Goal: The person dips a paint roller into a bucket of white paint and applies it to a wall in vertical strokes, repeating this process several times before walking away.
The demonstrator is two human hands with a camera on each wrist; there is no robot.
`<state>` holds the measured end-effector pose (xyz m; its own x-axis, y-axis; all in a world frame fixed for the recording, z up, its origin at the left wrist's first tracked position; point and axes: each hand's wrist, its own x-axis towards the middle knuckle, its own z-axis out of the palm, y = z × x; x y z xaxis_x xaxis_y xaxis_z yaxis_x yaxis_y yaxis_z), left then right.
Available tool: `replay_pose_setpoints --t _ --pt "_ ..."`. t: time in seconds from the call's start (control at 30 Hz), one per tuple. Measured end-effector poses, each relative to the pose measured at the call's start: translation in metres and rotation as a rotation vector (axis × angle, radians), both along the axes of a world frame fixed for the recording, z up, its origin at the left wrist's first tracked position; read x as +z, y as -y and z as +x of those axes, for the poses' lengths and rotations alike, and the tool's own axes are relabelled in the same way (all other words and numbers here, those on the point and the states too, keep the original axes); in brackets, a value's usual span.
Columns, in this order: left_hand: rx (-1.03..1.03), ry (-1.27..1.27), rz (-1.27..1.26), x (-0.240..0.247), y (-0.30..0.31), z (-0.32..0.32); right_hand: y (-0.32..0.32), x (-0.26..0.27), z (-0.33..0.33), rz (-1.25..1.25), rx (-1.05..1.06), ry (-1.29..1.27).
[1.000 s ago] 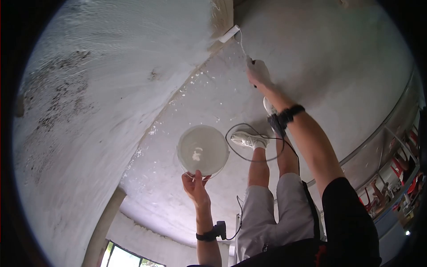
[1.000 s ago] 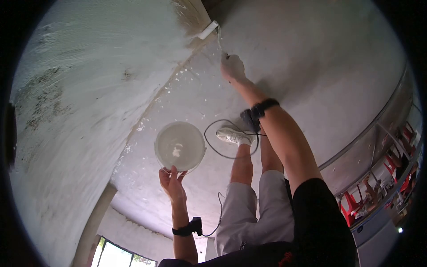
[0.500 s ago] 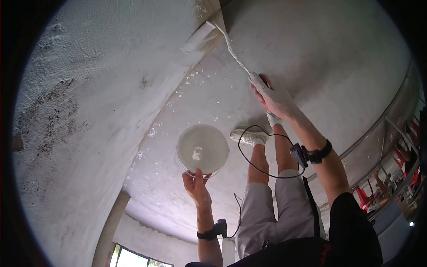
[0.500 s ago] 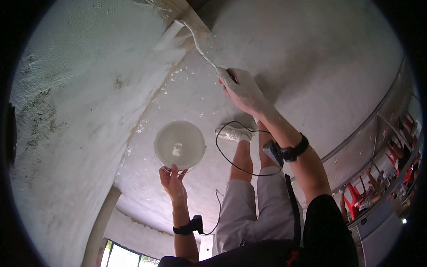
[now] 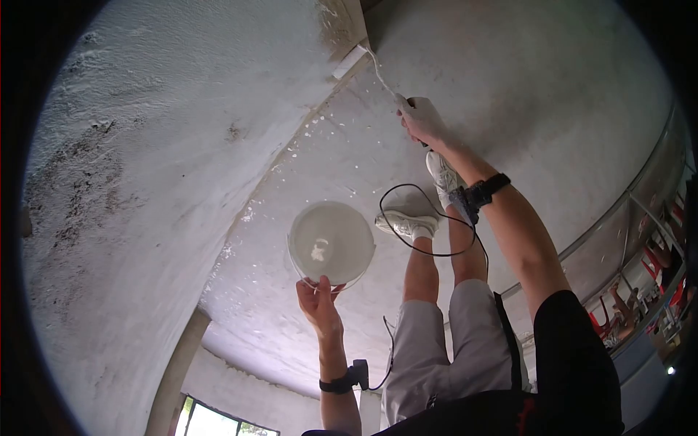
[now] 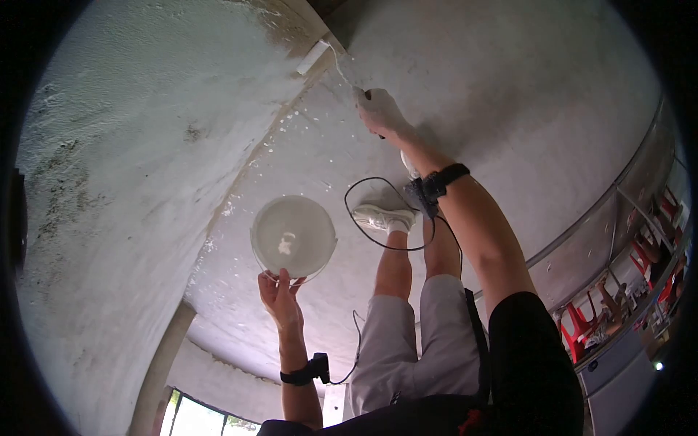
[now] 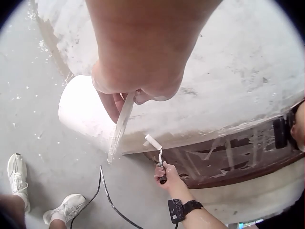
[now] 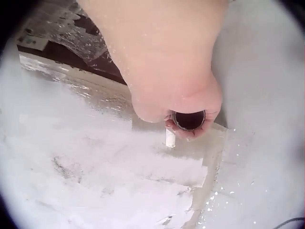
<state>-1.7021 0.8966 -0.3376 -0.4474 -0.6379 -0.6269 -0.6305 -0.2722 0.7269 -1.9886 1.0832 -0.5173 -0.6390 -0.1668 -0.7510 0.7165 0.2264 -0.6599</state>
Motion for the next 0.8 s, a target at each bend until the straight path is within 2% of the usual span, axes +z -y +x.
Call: replay_pose_setpoints --t 0.13,0.27,0.43,0.5,0.67,0.77,0.8 --pt "0.03 -0.004 0.011 -0.005 0.005 0.006 -0.013 0.032 0.009 -0.09 0.012 0.07" --pt "0.024 -0.015 0.029 -0.001 0.004 0.002 -0.018 0.094 0.025 -0.172 -0.01 0.051" --pt "0.036 -0.043 0.043 0.006 0.002 -0.003 -0.014 0.169 0.039 -0.414 -0.159 0.015" --pt "0.042 -0.062 0.044 0.009 0.0 -0.007 -0.015 0.185 0.043 -0.434 -0.16 0.016" --pt "0.051 -0.098 0.062 0.008 0.003 -0.002 -0.014 0.166 0.034 -0.509 -0.129 0.04" --pt "-0.005 -0.097 0.086 0.008 0.005 0.005 -0.013 0.11 0.036 -0.429 -0.101 0.05" --pt "0.016 -0.108 0.107 0.014 0.003 -0.005 -0.013 0.095 0.035 -0.26 -0.02 -0.033"
